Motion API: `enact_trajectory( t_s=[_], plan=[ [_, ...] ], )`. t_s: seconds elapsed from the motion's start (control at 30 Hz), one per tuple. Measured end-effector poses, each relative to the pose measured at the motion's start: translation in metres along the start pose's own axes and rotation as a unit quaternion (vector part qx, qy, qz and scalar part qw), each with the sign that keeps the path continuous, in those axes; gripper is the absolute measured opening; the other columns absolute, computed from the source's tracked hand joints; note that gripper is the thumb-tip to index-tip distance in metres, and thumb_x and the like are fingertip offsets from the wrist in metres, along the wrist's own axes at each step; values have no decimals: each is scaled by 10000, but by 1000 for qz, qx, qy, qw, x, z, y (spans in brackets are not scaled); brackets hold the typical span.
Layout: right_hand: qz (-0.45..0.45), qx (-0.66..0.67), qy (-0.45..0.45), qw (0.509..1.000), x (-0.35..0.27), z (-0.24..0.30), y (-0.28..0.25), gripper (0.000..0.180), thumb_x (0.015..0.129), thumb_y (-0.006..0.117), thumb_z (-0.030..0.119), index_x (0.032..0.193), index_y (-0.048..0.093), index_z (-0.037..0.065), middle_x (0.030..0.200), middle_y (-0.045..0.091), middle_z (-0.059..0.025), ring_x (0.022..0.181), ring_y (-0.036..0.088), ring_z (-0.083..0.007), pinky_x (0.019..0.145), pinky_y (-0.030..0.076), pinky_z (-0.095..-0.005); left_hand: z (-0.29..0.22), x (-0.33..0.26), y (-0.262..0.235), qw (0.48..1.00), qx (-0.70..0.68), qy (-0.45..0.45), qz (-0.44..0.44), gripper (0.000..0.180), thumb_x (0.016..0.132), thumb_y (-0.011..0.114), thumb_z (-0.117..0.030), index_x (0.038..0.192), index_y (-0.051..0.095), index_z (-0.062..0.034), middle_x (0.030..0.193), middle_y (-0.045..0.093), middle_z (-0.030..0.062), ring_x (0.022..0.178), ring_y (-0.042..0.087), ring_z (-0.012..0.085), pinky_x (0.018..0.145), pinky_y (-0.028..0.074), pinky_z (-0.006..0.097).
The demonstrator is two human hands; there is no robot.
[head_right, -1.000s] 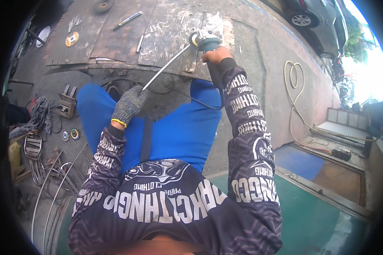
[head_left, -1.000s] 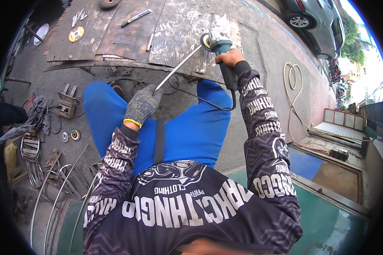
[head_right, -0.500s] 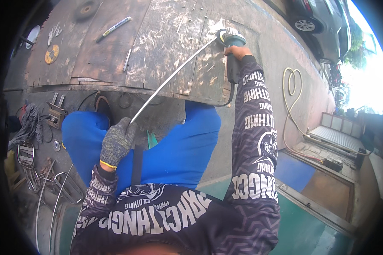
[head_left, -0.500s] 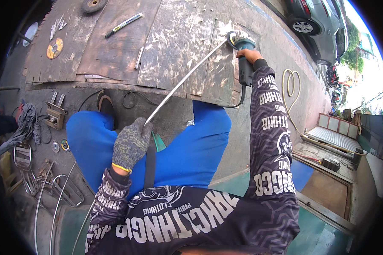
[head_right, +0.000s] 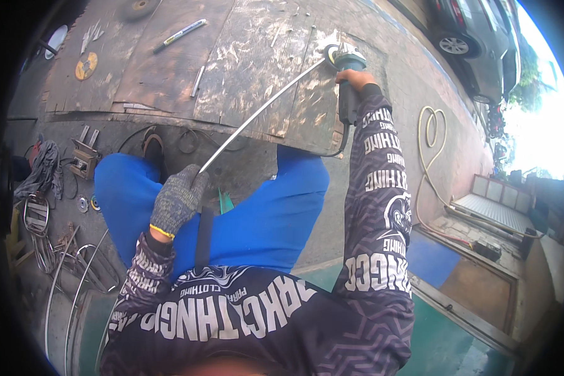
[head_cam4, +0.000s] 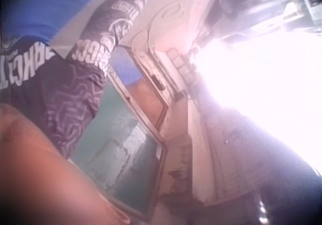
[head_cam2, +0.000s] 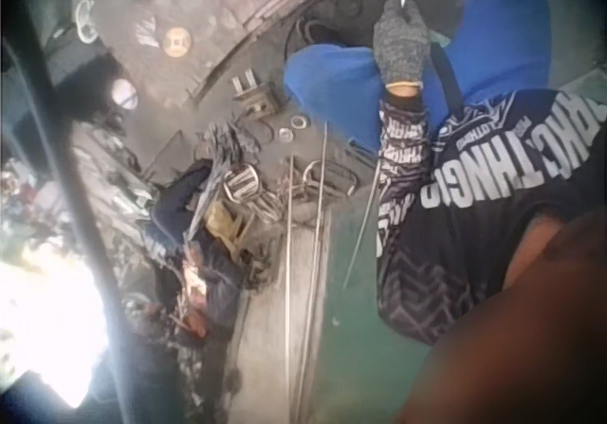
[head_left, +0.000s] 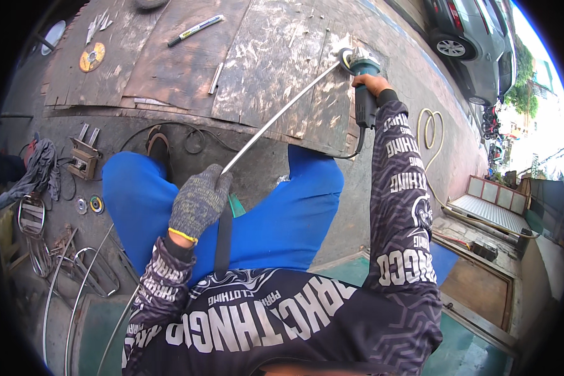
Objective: The person sits on the ground and uses an angle grinder to smooth a long metal rod. They hold the rod with one hand and guide the grinder along its length with the other, repeatedly moving the tool back and forth to remove surface material.
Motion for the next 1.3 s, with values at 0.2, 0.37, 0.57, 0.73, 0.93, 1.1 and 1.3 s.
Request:
enact_trajectory(
  t_s=[0.2,0.37,0.57,0.73,0.93,1.1,1.3],
  plan=[
    [2,-56,-33,998,-83,23,20,565,575,831,424,871,742,-49,908,729,-185,746,713,-287,690,567,-361,8,-13,7,1000,-14,26,-9,363,978,548,-330,1042,658,9,902,671,287,898,637,469,802,503,542],
    [35,-53,-42,997,-137,41,51,596,590,819,357,999,722,-66,1032,726,-193,938,710,-291,806,554,-340,29,3,18,999,-26,33,-3,380,973,543,-327,1097,659,13,998,667,300,985,622,471,857,502,522],
    [29,-101,-69,992,-193,59,77,615,592,828,365,1013,725,-72,1054,722,-218,960,708,-318,840,551,-362,47,19,26,999,-12,32,-7,421,974,518,-351,1129,657,15,1068,666,289,1039,612,472,899,491,523],
    [35,-77,-111,990,-240,70,92,601,581,844,330,984,718,-97,988,727,-239,948,716,-326,827,560,-367,44,24,22,999,0,49,-8,401,973,514,-336,1121,663,5,1064,660,296,1040,607,474,906,490,520],
    [72,-47,-134,987,-281,75,115,705,565,875,310,1105,655,-87,1067,703,-246,1016,699,-332,869,552,-371,40,21,18,998,3,58,-17,392,964,521,-322,1114,667,9,1073,656,300,1049,606,471,923,484,518],
    [88,-56,-145,984,-303,71,129,747,577,870,305,1175,626,-68,1116,689,-248,1053,686,-340,894,546,-376,40,13,20,998,4,55,-14,382,958,527,-315,1117,671,1,1081,657,293,1053,606,468,927,484,516],
    [70,-50,-143,986,-304,65,115,656,578,863,278,1092,666,-80,1057,705,-246,1004,703,-336,859,557,-372,36,1,18,999,21,39,-22,385,962,535,-322,1119,667,4,1057,673,278,1032,621,458,912,491,516]
  ],
)
Point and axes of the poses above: each hand's wrist, its own x-axis towards the middle knuckle, its own y-axis out of the palm, z = x × y, the point moved 7 cm from there along x, towards the middle knuckle
